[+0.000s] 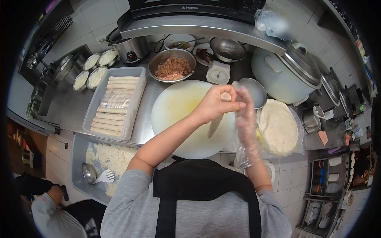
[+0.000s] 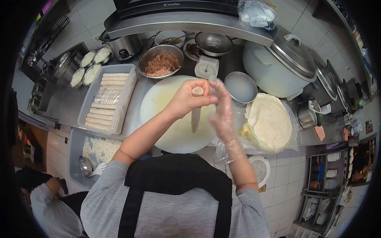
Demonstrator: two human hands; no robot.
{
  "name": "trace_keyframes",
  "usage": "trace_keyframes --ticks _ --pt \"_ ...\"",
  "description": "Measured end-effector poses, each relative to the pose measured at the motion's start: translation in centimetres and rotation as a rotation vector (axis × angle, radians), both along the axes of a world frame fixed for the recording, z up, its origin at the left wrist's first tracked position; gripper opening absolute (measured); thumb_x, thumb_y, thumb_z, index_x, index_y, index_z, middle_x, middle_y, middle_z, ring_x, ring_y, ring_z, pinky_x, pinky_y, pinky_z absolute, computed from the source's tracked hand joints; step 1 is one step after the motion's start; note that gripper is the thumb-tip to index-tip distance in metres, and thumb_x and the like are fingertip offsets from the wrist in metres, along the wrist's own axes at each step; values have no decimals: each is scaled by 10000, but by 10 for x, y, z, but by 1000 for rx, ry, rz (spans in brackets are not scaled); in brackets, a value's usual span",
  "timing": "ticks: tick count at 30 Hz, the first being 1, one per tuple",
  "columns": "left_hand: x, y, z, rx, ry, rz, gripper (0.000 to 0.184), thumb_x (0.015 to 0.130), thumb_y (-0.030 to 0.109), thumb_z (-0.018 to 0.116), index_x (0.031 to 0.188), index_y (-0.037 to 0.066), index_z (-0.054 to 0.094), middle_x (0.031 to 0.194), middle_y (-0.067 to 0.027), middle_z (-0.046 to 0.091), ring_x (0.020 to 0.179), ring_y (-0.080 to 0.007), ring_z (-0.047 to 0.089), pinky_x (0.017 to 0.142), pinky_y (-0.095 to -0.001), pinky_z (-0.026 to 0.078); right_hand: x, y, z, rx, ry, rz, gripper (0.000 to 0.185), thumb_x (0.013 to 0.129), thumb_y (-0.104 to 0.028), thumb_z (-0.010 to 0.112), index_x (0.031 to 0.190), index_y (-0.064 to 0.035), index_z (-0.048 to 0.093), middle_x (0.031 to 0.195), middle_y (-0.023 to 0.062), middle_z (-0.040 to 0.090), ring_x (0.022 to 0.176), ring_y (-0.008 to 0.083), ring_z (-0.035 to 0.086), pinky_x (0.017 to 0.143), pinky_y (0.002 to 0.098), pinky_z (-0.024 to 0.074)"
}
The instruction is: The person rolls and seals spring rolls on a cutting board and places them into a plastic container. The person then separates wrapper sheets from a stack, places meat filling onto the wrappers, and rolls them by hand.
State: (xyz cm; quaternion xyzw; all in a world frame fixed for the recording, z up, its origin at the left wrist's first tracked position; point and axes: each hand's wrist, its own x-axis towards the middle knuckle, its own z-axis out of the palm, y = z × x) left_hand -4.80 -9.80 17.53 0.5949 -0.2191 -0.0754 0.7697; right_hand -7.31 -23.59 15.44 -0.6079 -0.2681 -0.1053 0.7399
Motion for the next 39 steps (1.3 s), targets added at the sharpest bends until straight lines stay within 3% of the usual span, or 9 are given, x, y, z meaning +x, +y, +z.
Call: trace_keyframes --ticks 5,8,11,12,14,17,24,33,39 --pt "-10 -7 16 -197 -55 62 419 757 47 723 1109 49 497 865 -17 611 815 -96 612 717 -256 505 8 -14 -65 -447 405 229 374 900 -199 615 1191 5 496 1128 88 544 1014 179 540 868 343 449" --pt "-5 -1 14 -106 -70 13 252 779 61 715 956 56 536 799 -16 625 733 -88 610 657 -231 495 11 -19 -52 -565 382 424 304 929 -154 561 1183 0 496 1080 86 559 968 162 537 830 336 457" --pt "3 17 -5 6 93 -325 140 809 77 686 788 64 548 710 -17 620 670 -78 603 624 -210 486 7 -19 -50 -528 114 241 195 904 -171 578 986 0 622 871 74 627 843 151 583 754 328 478" --pt "-4 12 -4 -103 174 -280 264 806 95 706 639 76 502 602 16 571 584 -54 555 564 -191 444 6 -19 -44 -398 119 144 219 899 -185 579 1015 -7 630 934 97 627 914 177 580 804 340 469" --pt "-4 14 -8 -33 39 -226 254 797 98 719 648 75 514 618 27 571 591 -31 528 566 -181 421 1 -22 -19 -143 134 -47 275 887 -212 582 1075 -22 646 1061 141 626 1058 230 575 904 366 453" --pt "-9 11 -10 29 -42 -149 198 794 114 732 678 67 579 624 49 552 592 -7 485 532 -188 377 4 -37 12 -348 -290 26 370 867 -258 586 1177 -61 630 1221 199 564 1208 315 501 1009 421 388" --pt "-7 10 -20 94 -66 -115 103 752 96 739 796 30 671 680 51 585 627 -14 498 558 -200 399 7 -30 22 -505 -390 -1 387 831 -402 636 1057 -93 697 1222 160 574 1144 343 529 991 448 394" --pt "-9 4 -21 56 9 -180 124 744 120 740 817 32 692 724 38 618 676 -29 525 625 -220 431 23 -27 33 -830 -645 7 322 802 -371 666 943 -82 690 1177 136 563 1116 345 517 987 472 380" --pt "1 12 -28 145 -28 -197 157 775 120 715 899 24 707 778 8 662 727 -41 572 678 -226 459 14 -24 31 -523 -336 115 320 785 -351 677 938 -71 677 1183 140 557 1143 342 503 972 436 399"
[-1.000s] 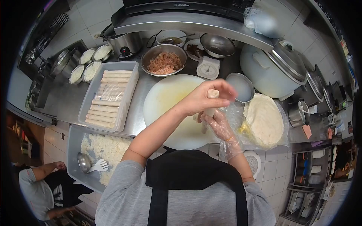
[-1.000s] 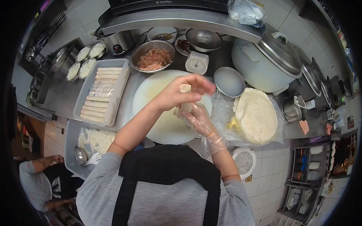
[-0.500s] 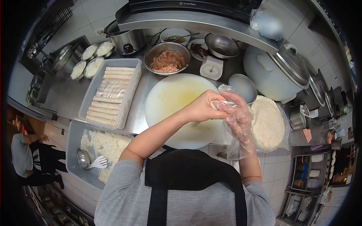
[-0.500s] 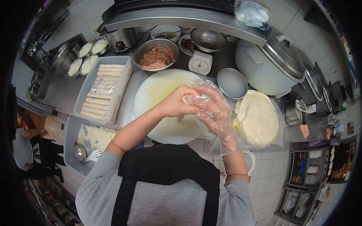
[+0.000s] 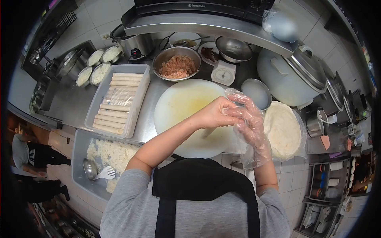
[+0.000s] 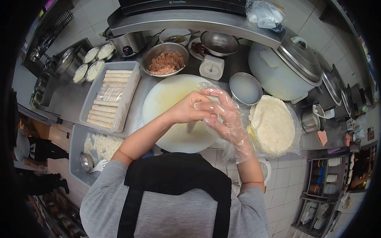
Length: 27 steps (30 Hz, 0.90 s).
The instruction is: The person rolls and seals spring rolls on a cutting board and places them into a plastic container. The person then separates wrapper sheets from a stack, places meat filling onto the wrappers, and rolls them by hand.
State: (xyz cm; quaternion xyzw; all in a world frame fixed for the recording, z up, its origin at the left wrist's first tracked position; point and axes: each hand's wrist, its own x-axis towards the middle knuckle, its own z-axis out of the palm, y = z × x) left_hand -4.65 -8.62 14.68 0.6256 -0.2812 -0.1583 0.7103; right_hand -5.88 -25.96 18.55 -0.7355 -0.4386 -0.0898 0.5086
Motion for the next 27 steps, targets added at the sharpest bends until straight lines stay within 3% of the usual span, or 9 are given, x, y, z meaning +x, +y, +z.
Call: trace_keyframes --ticks 9,12,15,18,19,21,24,25,27 --pt "12 -2 -19 14 13 4 137 767 94 710 882 21 706 730 25 625 679 -36 553 651 -215 452 9 3 0 -355 -344 -151 410 797 -371 674 1026 -31 654 1204 151 547 1174 335 487 1068 460 293" --pt "-1 1 25 25 72 183 229 810 189 668 973 27 672 715 23 580 692 -77 557 691 -252 468 24 6 -29 301 296 56 472 809 -345 697 1148 -32 599 1247 132 536 1211 286 465 1072 448 299" --pt "25 29 5 -563 143 215 411 867 342 583 1132 28 595 742 -17 564 728 -150 569 812 -339 484 46 -3 -72 320 877 284 590 816 -330 710 1266 -6 508 1261 137 538 1195 246 493 1070 413 329" --pt "40 70 -5 -1019 373 135 582 896 481 477 1257 24 498 944 -113 614 962 -247 588 971 -448 416 53 -18 -107 -94 1114 668 682 803 -328 725 1318 21 447 1185 152 596 1056 224 602 979 363 444" --pt "37 77 -7 -1025 411 211 636 888 520 470 1275 16 487 1064 -153 575 1049 -277 548 986 -459 400 56 -22 -110 -42 1285 654 642 817 -261 712 1315 44 444 1070 153 649 857 184 669 806 313 542" --pt "20 87 -13 -1039 488 369 744 872 598 455 1312 -2 463 1305 -233 495 1223 -338 469 1018 -481 366 73 -36 -98 -157 1239 538 623 824 -232 705 1321 39 444 1028 138 663 783 157 666 715 292 552" --pt "-9 96 -43 -1178 554 61 862 852 663 429 1409 10 341 1468 -249 290 1384 -368 251 1108 -522 242 96 -46 -40 -287 1041 385 445 830 -144 677 1222 29 556 962 104 677 712 118 638 632 257 531" --pt "-18 99 -57 -1139 572 -70 945 834 694 436 1462 18 231 1523 -242 154 1414 -387 149 1130 -543 174 105 -47 -25 -327 964 342 379 824 -128 676 1165 21 608 940 91 678 708 111 629 630 246 519" --pt "-40 89 -77 -1064 693 -235 926 825 670 489 1453 34 249 1478 -269 239 1395 -374 219 1106 -555 229 120 -37 7 -399 849 371 295 804 -112 678 1064 25 649 916 77 677 723 113 625 632 243 510"
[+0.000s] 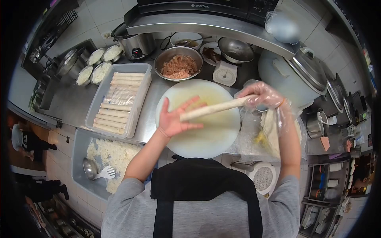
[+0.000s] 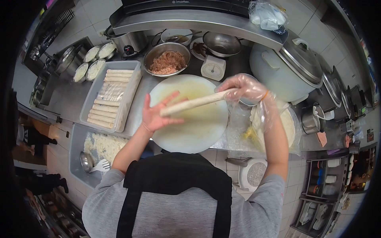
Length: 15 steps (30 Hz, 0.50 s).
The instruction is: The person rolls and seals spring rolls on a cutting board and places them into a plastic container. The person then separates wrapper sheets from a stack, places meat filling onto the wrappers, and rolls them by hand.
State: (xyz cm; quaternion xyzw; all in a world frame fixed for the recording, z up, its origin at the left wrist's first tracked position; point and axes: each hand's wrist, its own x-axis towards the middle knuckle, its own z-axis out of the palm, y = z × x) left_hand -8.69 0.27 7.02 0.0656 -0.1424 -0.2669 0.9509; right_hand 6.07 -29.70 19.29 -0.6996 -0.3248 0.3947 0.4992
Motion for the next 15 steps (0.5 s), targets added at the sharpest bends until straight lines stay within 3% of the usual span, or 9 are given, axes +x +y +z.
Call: trace_keyframes --ticks 1,4,7,8,10,12,15 --pt "-5 -4 -8 7 4 -98 917 821 658 515 1449 42 258 1456 -283 282 1385 -367 254 1095 -562 256 3 6 14 -13 -55 38 256 794 -104 679 1013 28 669 904 71 676 731 114 623 634 242 505" --pt "10 -19 -31 570 -297 -316 756 819 530 627 1352 48 393 1196 -225 555 1076 -277 591 966 -466 441 -4 41 47 -21 -218 273 196 766 -57 689 949 14 680 968 99 679 871 162 631 792 279 502" --pt "34 -48 -10 878 -548 -141 473 823 321 685 1172 56 507 832 -74 613 648 -150 608 757 -357 519 -27 83 65 -258 -444 455 167 785 -75 676 934 -1 674 973 98 676 894 176 630 797 302 492" --pt "37 -54 6 876 -480 -33 372 823 275 687 1073 55 521 785 -51 594 607 -129 580 706 -334 514 -36 93 65 -208 -541 495 193 783 -111 689 949 -14 669 968 94 673 868 183 632 780 311 490" --pt "38 -58 41 866 -343 179 200 823 183 691 874 53 547 689 -6 555 527 -87 525 605 -288 502 -48 97 69 -112 -733 425 232 788 -128 685 988 -15 659 981 96 669 859 193 633 777 316 495" --pt "41 -55 55 866 -404 297 165 817 148 694 839 56 560 681 -4 554 516 -81 519 577 -279 497 -52 88 61 69 -925 202 308 799 -155 670 1062 -1 631 998 110 656 843 204 633 763 331 504" --pt "47 -57 54 881 -445 499 122 819 119 694 853 61 593 672 1 560 529 -63 519 554 -261 485 -73 69 53 253 -841 -254 283 799 -134 649 1037 17 624 978 137 643 816 240 638 729 333 504"
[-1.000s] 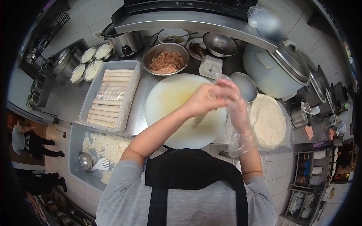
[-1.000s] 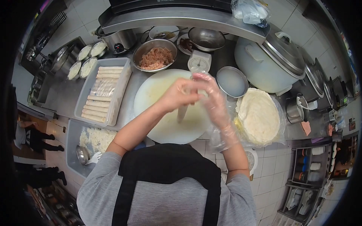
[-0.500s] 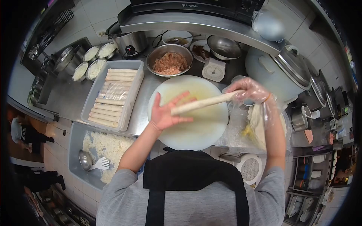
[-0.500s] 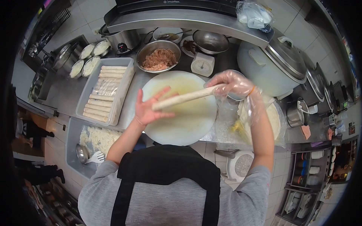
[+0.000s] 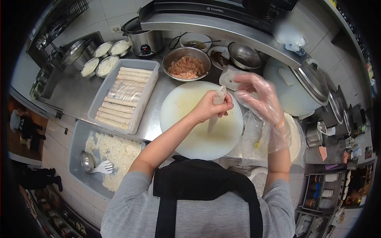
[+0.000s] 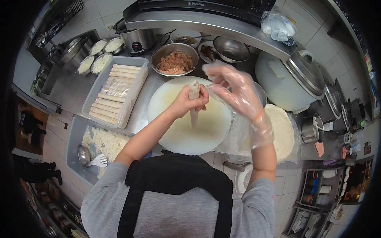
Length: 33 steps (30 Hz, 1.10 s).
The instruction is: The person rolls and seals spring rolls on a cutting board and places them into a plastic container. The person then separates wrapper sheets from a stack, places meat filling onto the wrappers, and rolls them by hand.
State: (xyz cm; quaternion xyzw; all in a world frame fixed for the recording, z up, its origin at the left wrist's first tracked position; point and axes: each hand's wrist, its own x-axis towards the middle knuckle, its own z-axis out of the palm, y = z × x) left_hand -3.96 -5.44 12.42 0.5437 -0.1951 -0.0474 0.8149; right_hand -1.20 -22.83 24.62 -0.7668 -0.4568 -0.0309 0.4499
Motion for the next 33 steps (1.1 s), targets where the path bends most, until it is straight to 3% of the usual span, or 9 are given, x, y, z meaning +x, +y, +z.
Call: trace_keyframes --ticks 4,8,11,14,20,23,29,32,33 --pt "3 3 -4 136 -64 133 108 828 89 675 905 48 611 713 -5 596 588 -59 547 575 -233 480 -33 -12 -61 136 -220 -233 245 778 -49 653 1020 -12 641 1044 132 636 915 272 633 801 348 503" --pt "3 -8 -6 177 -159 306 88 828 34 652 906 5 622 831 -22 641 717 -70 593 656 -232 492 -60 1 -95 45 -466 -247 330 764 -37 665 1093 -56 640 1167 126 599 1094 325 572 911 422 458" --pt "-6 -11 -4 2 -66 217 139 811 5 644 949 -8 634 891 -35 662 792 -74 599 704 -230 492 -64 8 -112 -10 -477 -255 436 756 -48 670 1188 -59 611 1281 151 536 1226 357 475 1011 471 379" --pt "-7 -13 -5 173 -191 368 157 799 -20 633 956 -14 633 906 -37 662 802 -68 594 718 -231 492 -61 13 -109 -22 -520 -322 438 782 -95 653 1214 -50 594 1274 145 544 1226 356 474 1031 485 340" --pt "-8 -13 -2 115 -138 295 161 794 -18 639 954 -6 638 891 -18 665 817 -70 594 726 -227 489 -52 13 -102 -55 -575 -371 426 802 -155 642 1213 -51 598 1258 131 553 1203 335 488 1044 483 291" --pt "-9 -13 6 -9 -123 189 152 798 -16 624 948 3 644 886 -8 664 800 -66 588 718 -224 483 -46 14 -98 -59 -578 -388 379 813 -211 652 1163 -75 608 1225 112 565 1182 315 487 1039 495 278" --pt "-1 -10 -4 151 -161 135 41 773 37 624 797 14 648 836 -2 663 771 -66 583 693 -235 478 -40 23 -76 -28 -561 -358 253 813 -232 618 973 -36 628 1073 141 582 1053 333 522 974 488 332" --pt "-5 -21 3 244 -360 302 49 757 39 614 716 18 629 686 2 623 665 -50 567 590 -222 459 -34 24 -70 -104 -587 -351 260 837 -250 607 955 -19 627 1085 146 582 1068 323 523 988 467 332" --pt "-7 -21 5 227 -240 261 55 757 41 616 705 26 622 656 6 604 628 -48 555 558 -220 444 -32 22 -74 33 -417 -289 276 850 -268 594 969 -23 636 1106 145 574 1098 317 510 992 461 337"
